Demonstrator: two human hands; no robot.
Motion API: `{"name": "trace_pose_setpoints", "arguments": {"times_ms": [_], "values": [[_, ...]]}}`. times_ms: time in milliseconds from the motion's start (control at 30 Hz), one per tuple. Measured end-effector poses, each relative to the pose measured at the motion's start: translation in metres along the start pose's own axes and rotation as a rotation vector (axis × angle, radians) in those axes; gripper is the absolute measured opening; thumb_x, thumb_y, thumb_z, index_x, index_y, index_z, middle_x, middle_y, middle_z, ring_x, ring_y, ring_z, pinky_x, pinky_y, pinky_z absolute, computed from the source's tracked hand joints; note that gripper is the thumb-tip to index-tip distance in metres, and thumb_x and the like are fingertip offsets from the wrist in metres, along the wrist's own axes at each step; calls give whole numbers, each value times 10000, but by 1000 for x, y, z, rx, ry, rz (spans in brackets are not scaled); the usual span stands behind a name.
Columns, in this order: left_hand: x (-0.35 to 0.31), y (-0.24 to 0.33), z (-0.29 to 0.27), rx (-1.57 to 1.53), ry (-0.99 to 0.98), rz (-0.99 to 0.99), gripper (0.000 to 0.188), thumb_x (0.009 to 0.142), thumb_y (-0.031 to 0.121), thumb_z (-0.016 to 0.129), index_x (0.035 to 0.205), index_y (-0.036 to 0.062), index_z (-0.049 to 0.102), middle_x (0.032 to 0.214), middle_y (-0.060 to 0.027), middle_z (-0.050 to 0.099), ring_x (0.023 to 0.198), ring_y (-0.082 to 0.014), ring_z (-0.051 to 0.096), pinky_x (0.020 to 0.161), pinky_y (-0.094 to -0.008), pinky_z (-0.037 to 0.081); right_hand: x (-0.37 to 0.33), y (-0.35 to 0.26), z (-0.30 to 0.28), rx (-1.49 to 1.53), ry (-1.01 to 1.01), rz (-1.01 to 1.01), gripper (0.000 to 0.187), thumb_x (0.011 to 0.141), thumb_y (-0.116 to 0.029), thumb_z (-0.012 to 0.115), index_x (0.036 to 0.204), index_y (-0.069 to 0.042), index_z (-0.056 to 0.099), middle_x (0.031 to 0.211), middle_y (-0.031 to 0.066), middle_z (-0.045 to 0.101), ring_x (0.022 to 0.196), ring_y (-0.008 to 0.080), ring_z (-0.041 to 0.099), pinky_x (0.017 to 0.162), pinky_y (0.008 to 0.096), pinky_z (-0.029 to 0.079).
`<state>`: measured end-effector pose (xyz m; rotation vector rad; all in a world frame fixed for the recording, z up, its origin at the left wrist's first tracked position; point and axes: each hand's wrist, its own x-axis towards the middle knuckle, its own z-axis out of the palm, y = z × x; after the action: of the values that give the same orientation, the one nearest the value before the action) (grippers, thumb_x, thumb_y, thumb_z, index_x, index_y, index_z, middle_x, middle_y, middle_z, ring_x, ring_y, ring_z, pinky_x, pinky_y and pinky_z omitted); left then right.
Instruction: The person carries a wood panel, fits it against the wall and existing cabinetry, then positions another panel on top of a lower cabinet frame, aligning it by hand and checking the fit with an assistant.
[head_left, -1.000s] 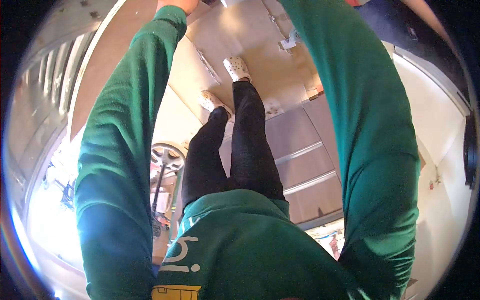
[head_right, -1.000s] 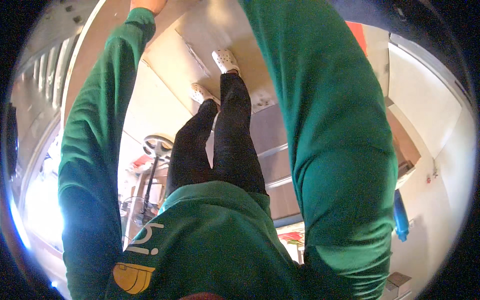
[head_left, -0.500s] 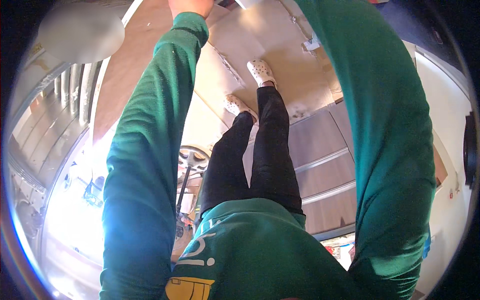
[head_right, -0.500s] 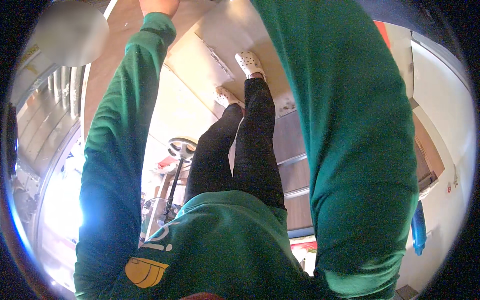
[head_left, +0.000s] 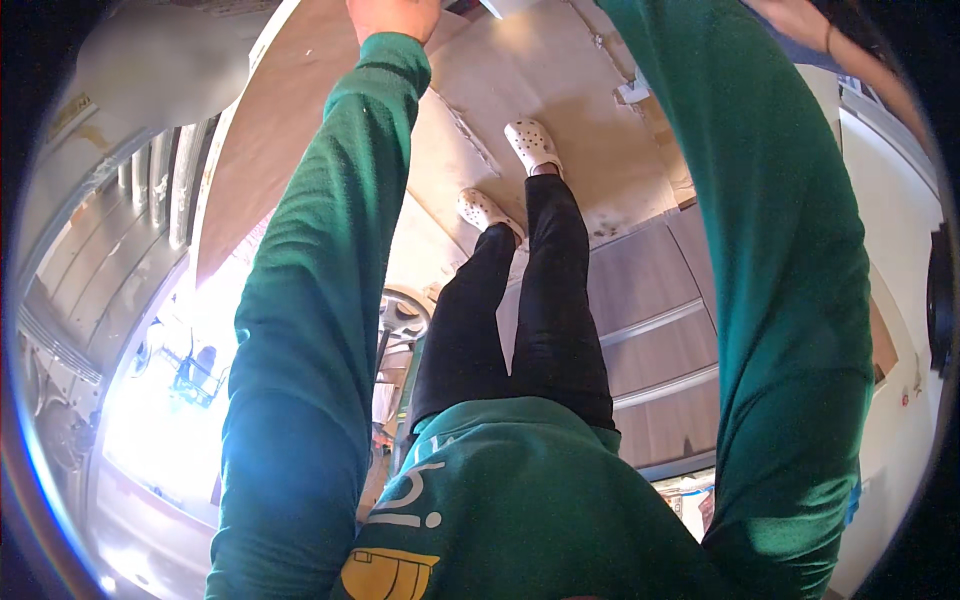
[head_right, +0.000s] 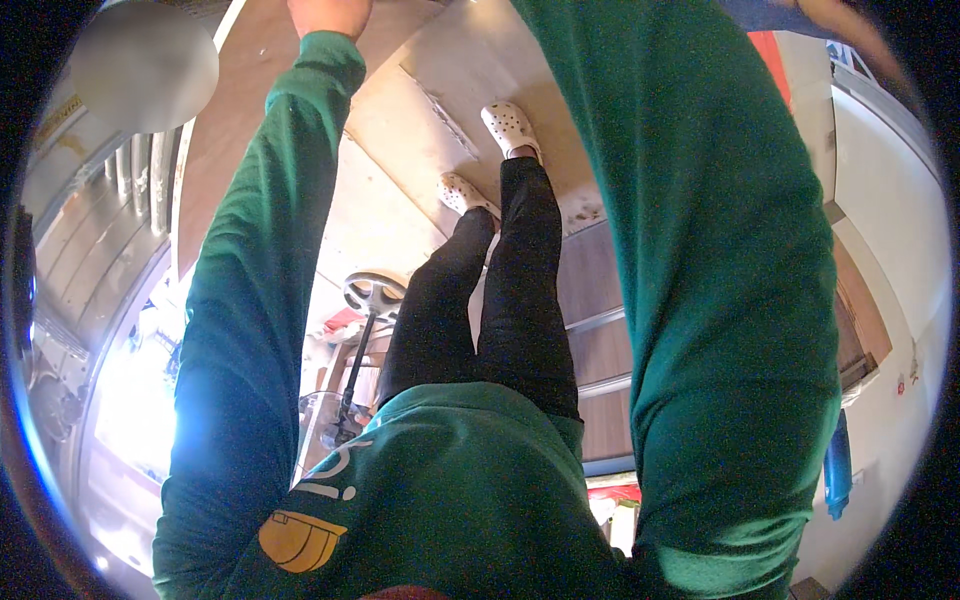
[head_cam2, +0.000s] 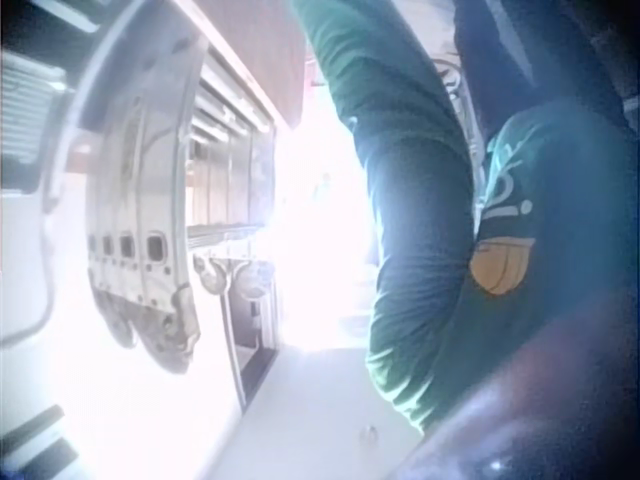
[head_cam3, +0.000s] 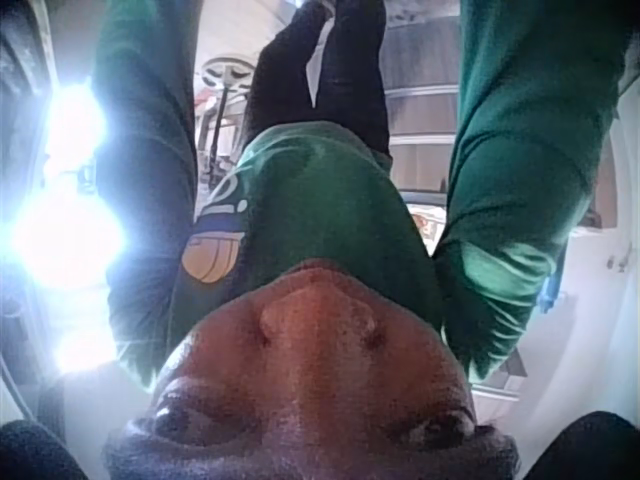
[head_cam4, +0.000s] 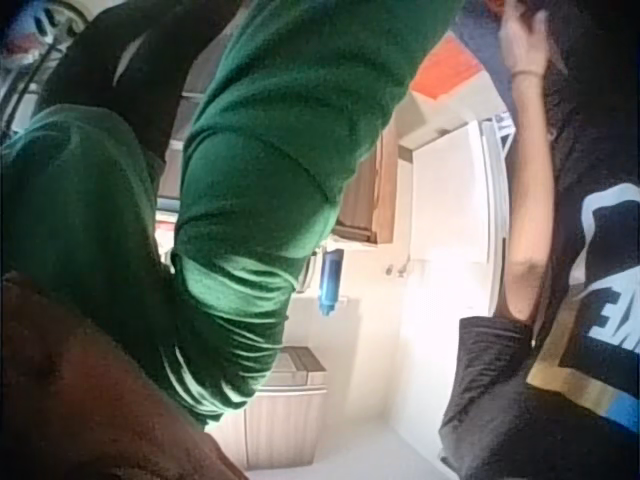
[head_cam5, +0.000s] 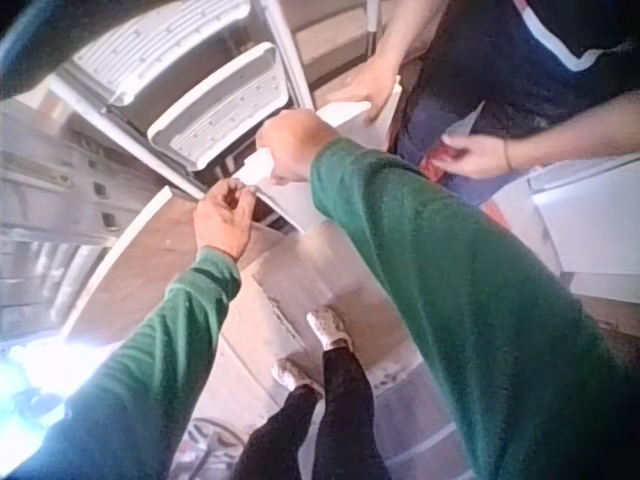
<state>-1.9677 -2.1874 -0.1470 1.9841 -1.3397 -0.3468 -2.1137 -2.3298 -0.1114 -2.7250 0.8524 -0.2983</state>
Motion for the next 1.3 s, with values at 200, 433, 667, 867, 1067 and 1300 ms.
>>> {"name": "trace_pose_setpoints", "arguments": {"times_ms": [200, 433, 667, 867, 1067, 1300], "values": [[0, -9, -4, 32, 20, 57, 262, 892, 232, 739, 1003, -4, 715, 847, -178, 754, 821, -284, 762, 757, -370, 582, 5, -6, 3, 27, 7, -15, 309, 642, -220, 870, 908, -88, 785, 931, 168, 746, 946, 357, 710, 863, 454, 548], [3, -1, 3, 103, 6, 60, 274, 878, 234, 736, 1012, -4, 721, 871, -192, 758, 849, -314, 763, 777, -390, 587, 0, -1, 0, 38, 10, 26, 302, 648, -204, 864, 911, -82, 779, 942, 170, 747, 949, 355, 711, 867, 451, 549], [3, -5, 0, 106, 33, 23, 303, 857, 246, 738, 1015, -12, 730, 882, -201, 759, 858, -326, 761, 789, -395, 586, 4, -10, 0, 64, -45, 51, 316, 669, -206, 868, 943, -79, 775, 961, 171, 748, 967, 351, 713, 881, 447, 547], [1, -8, -6, 74, 41, 20, 336, 872, 285, 752, 1020, -16, 728, 873, -206, 755, 843, -323, 760, 773, -388, 581, 7, -13, 4, 46, -21, 21, 358, 678, -205, 872, 995, -72, 772, 986, 182, 747, 982, 354, 712, 903, 439, 544], [3, 4, -4, 25, 1, 28, 327, 908, 307, 743, 1016, -1, 725, 867, -196, 752, 838, -322, 755, 753, -390, 571, 1, -8, -5, 46, -42, 74, 343, 677, -213, 876, 977, -80, 777, 976, 184, 747, 979, 357, 713, 888, 443, 546], [3, 1, -9, 53, -29, 51, 311, 924, 312, 721, 1017, 15, 725, 869, -190, 752, 833, -326, 751, 749, -392, 565, 1, -8, -2, 58, -18, 41, 305, 682, -207, 868, 945, -81, 779, 954, 188, 745, 952, 365, 715, 862, 454, 549]]}}
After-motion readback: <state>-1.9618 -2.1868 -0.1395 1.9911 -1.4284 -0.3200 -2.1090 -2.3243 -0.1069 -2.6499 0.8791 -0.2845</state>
